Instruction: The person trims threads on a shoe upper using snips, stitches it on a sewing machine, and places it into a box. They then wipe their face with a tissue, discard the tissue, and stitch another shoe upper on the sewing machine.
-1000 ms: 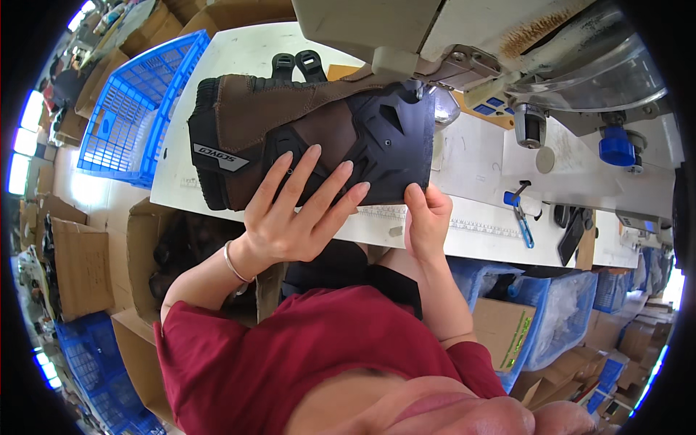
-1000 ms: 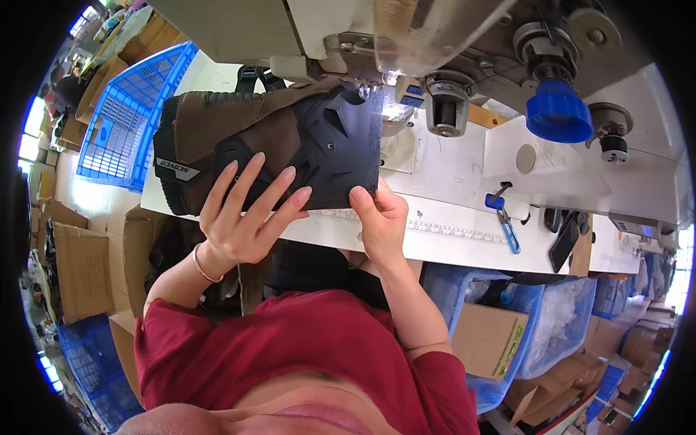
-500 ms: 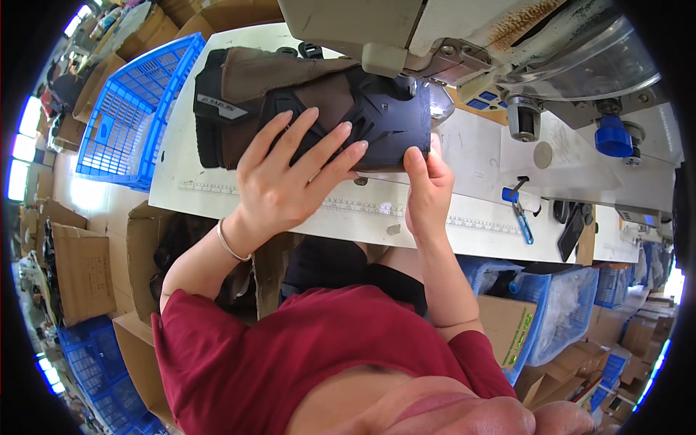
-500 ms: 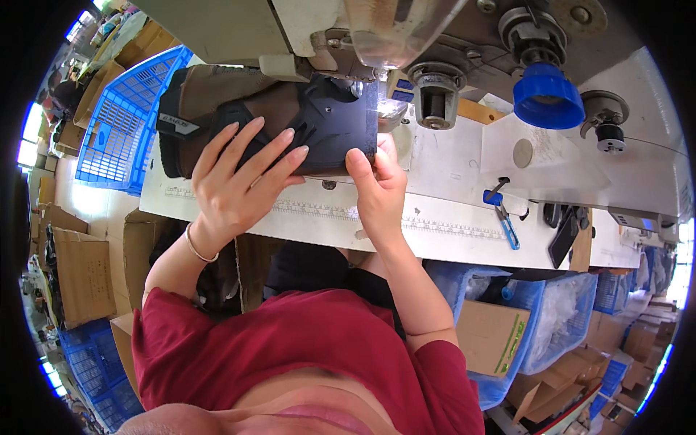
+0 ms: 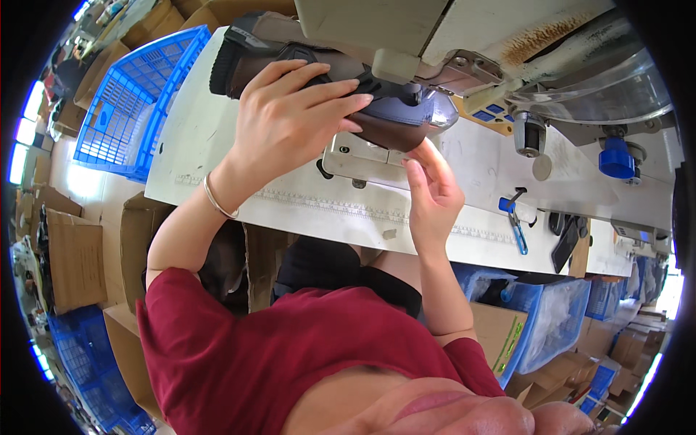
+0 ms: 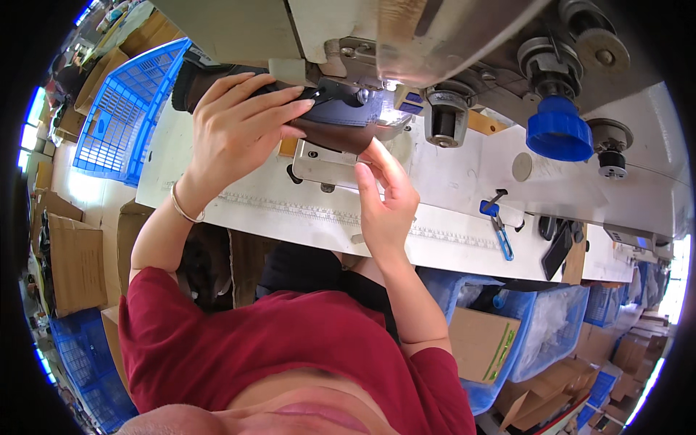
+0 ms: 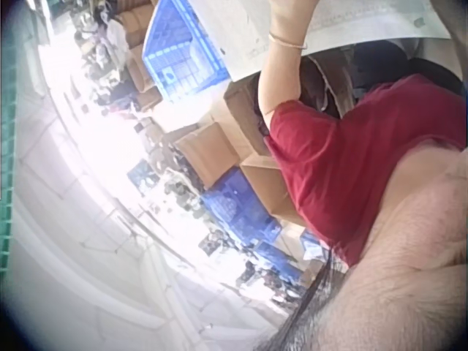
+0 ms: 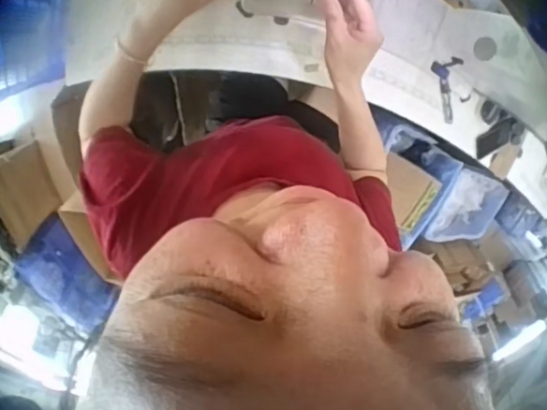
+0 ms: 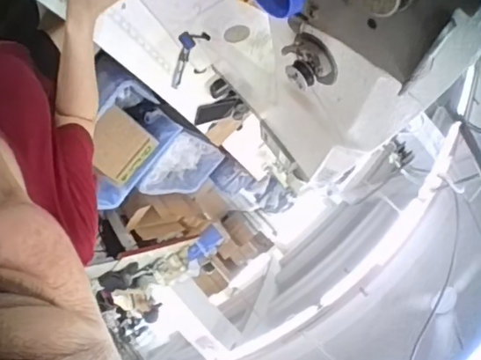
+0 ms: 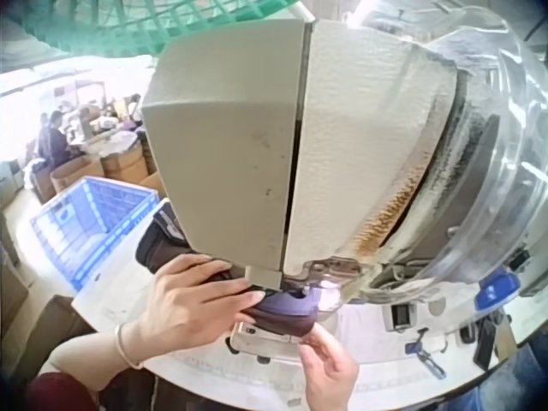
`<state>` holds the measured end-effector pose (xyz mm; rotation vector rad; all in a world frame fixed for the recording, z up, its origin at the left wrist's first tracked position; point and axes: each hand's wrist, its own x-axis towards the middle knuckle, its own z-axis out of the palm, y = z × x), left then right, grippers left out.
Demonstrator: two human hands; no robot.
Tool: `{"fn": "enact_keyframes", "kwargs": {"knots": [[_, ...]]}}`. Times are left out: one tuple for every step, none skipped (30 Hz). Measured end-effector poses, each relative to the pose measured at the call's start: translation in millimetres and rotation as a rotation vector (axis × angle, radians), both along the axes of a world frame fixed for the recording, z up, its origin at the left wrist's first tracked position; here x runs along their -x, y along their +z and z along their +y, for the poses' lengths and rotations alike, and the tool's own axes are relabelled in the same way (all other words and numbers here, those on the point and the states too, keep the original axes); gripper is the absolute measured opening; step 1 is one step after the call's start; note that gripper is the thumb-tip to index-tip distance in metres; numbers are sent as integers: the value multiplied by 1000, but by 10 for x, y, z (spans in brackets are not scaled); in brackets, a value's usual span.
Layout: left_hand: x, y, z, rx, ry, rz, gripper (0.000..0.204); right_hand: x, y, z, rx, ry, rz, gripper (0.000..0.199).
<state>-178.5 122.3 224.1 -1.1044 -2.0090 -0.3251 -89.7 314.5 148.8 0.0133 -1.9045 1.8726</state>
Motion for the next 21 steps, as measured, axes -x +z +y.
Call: {"fn": "enact_keyframes", "kwargs": {"knots": [[22, 7, 6, -1, -2, -18, 33, -16, 13, 7, 15, -5, -21, 32], [37, 13, 21, -12, 6, -26, 30, -26, 15, 22, 17, -1, -22, 32], [55, 28, 37, -11, 6, -23, 30, -37, 30, 48, 20, 11, -6, 32], [74, 43, 48, -20, 8, -37, 29, -48, 45, 68, 22, 22, 9, 33], [94, 59, 55, -29, 9, -51, 28, -62, 61, 78, 23, 22, 12, 33], [110, 70, 61, -31, 13, -47, 28, -72, 73, 95, 19, 17, 12, 32], [127, 83, 63, -16, 27, -58, 27, -84, 85, 110, 15, 13, 11, 31], [135, 99, 64, -1, 40, -67, 27, -98, 83, 121, 12, 18, 17, 31], [137, 107, 62, -4, 46, -59, 27, -111, 65, 122, 2, 14, -2, 30], [139, 104, 64, -28, 38, -65, 27, -121, 48, 124, -9, 12, -20, 28], [142, 101, 62, -52, 31, -70, 27, -125, 33, 126, -12, 22, -10, 28], [140, 94, 54, -55, 44, -61, 27, -133, 8, 129, -8, 24, -50, 25], [139, 85, 42, -56, 31, -64, 28, -140, -19, 135, -5, 31, -90, 23], [136, 72, 28, -56, 23, -68, 29, -149, -56, 157, -10, 53, -81, 23], [125, 41, 1, -57, 62, -59, 29, -158, -108, 185, -1, 37, -108, 21], [129, -6, -27, 0, 41, -15, 34, -159, -166, 212, 6, 30, -139, 20], [125, -22, -55, 59, 25, 25, 39, -181, -220, 256, 2, 17, -152, 19], [110, -14, -60, 166, 72, 55, 48, -204, -279, 311, -11, -14, -186, 19], [93, -4, -85, 277, 129, 79, 57, -223, -326, 336, -11, -31, -195, 19], [99, -5, -75, 300, 171, 141, 56, -245, -379, 413, -63, -54, -216, 20], [119, -32, -56, 327, 207, 201, 55, -249, -379, 384, -70, -8, -215, 20]]}}
